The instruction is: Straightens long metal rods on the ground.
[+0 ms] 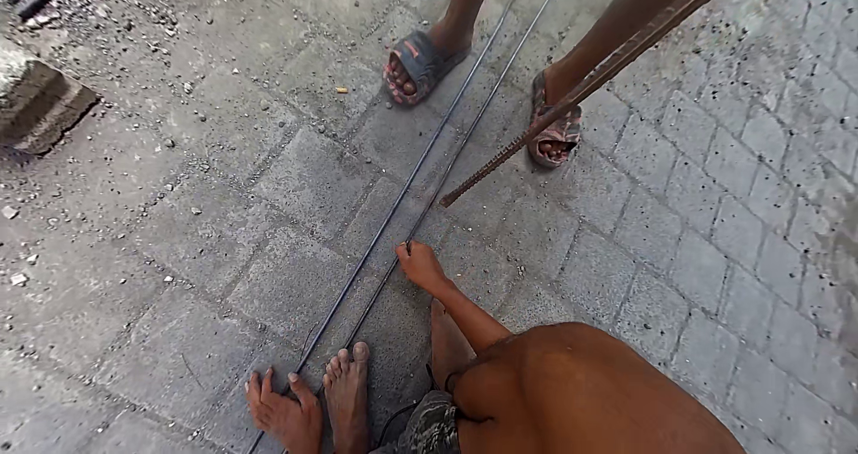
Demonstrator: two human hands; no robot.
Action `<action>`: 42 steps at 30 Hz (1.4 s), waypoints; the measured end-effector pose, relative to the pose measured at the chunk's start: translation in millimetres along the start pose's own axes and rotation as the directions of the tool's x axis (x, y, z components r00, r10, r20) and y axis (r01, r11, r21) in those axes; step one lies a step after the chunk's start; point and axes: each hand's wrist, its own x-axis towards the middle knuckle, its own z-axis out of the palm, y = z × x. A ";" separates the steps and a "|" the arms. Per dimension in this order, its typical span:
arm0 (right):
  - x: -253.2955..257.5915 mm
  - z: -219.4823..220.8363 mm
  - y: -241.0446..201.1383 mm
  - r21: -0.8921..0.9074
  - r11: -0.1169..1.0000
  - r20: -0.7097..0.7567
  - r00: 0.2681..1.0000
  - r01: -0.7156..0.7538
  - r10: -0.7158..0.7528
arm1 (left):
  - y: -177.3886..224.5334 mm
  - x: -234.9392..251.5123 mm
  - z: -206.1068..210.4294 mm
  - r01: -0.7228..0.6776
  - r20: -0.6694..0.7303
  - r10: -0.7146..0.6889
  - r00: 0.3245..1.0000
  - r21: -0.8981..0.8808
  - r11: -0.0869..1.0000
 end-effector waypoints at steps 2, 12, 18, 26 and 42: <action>-1.2 0.5 -2.7 -0.069 0.998 -0.009 1.000 -0.003 0.002 | 0.1 1.8 3.7 0.030 -0.018 -0.029 0.999 0.060 0.998; -12.6 -2.5 -21.9 -0.380 0.924 0.077 0.994 -0.047 0.082 | 2.0 -0.8 9.3 0.015 -0.048 -0.007 0.999 0.162 0.987; -23.2 13.1 -11.9 -0.355 0.928 0.315 0.949 0.112 0.006 | 0.2 0.5 9.3 0.015 -0.033 -0.010 0.999 0.152 0.988; -29.9 31.7 -14.0 -0.361 0.899 0.534 0.846 0.246 -0.017 | -1.1 0.5 9.9 0.025 -0.036 -0.020 0.999 0.144 0.989; -27.5 38.7 -14.5 -0.381 0.875 0.567 0.823 0.300 -0.036 | -0.8 -0.6 10.1 0.040 -0.039 -0.034 0.999 0.142 0.989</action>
